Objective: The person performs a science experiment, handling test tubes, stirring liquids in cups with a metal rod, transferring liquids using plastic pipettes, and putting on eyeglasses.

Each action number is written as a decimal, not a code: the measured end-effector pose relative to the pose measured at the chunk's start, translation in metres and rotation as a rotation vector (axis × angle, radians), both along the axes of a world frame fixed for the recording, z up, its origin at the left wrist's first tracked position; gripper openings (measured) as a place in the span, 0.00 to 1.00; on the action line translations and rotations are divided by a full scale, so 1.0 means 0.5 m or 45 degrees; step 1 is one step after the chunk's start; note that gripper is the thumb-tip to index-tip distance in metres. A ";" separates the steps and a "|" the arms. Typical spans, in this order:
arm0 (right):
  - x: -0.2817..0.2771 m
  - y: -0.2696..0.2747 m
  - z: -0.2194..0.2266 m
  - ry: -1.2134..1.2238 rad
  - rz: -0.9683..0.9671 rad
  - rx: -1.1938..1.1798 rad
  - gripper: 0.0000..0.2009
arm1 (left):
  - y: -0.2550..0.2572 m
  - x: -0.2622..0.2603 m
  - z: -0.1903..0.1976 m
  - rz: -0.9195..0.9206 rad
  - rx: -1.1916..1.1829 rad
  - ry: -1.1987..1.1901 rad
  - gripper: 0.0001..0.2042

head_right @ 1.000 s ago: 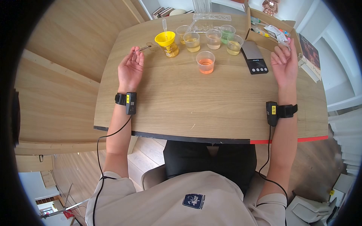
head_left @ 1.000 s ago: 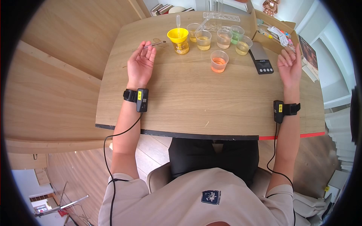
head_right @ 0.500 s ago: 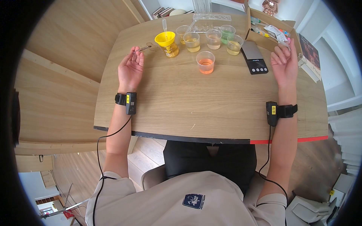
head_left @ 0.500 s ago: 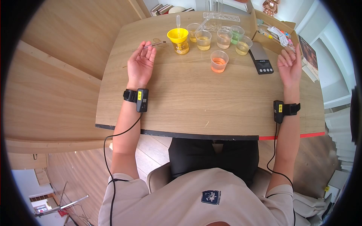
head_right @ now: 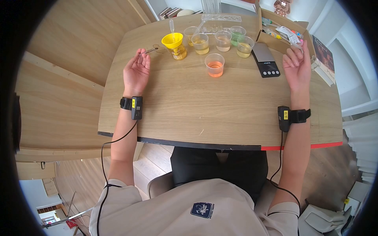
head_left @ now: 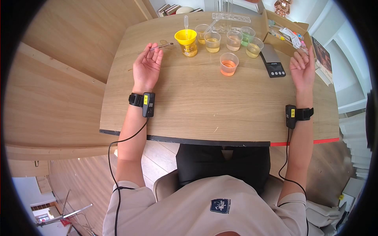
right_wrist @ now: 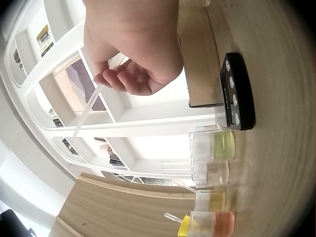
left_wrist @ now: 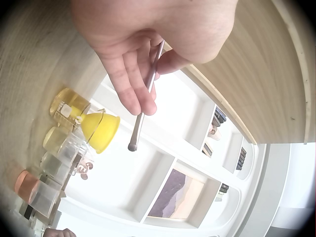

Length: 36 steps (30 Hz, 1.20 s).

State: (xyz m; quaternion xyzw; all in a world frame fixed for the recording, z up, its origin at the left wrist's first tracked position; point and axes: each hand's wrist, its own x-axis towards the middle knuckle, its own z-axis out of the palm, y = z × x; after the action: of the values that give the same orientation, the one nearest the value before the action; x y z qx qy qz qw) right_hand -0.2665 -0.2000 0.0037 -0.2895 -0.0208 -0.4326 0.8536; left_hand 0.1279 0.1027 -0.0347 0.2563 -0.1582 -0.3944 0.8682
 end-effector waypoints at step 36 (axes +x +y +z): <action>0.000 -0.007 -0.008 -0.010 0.036 -0.026 0.12 | -0.003 0.002 -0.001 -0.006 -0.011 0.024 0.10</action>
State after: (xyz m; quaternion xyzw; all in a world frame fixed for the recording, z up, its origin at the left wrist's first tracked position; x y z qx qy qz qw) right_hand -0.2665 -0.2036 -0.0005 -0.2962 -0.0325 -0.4215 0.8565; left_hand 0.1289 0.1013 -0.0351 0.2485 -0.1523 -0.3980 0.8698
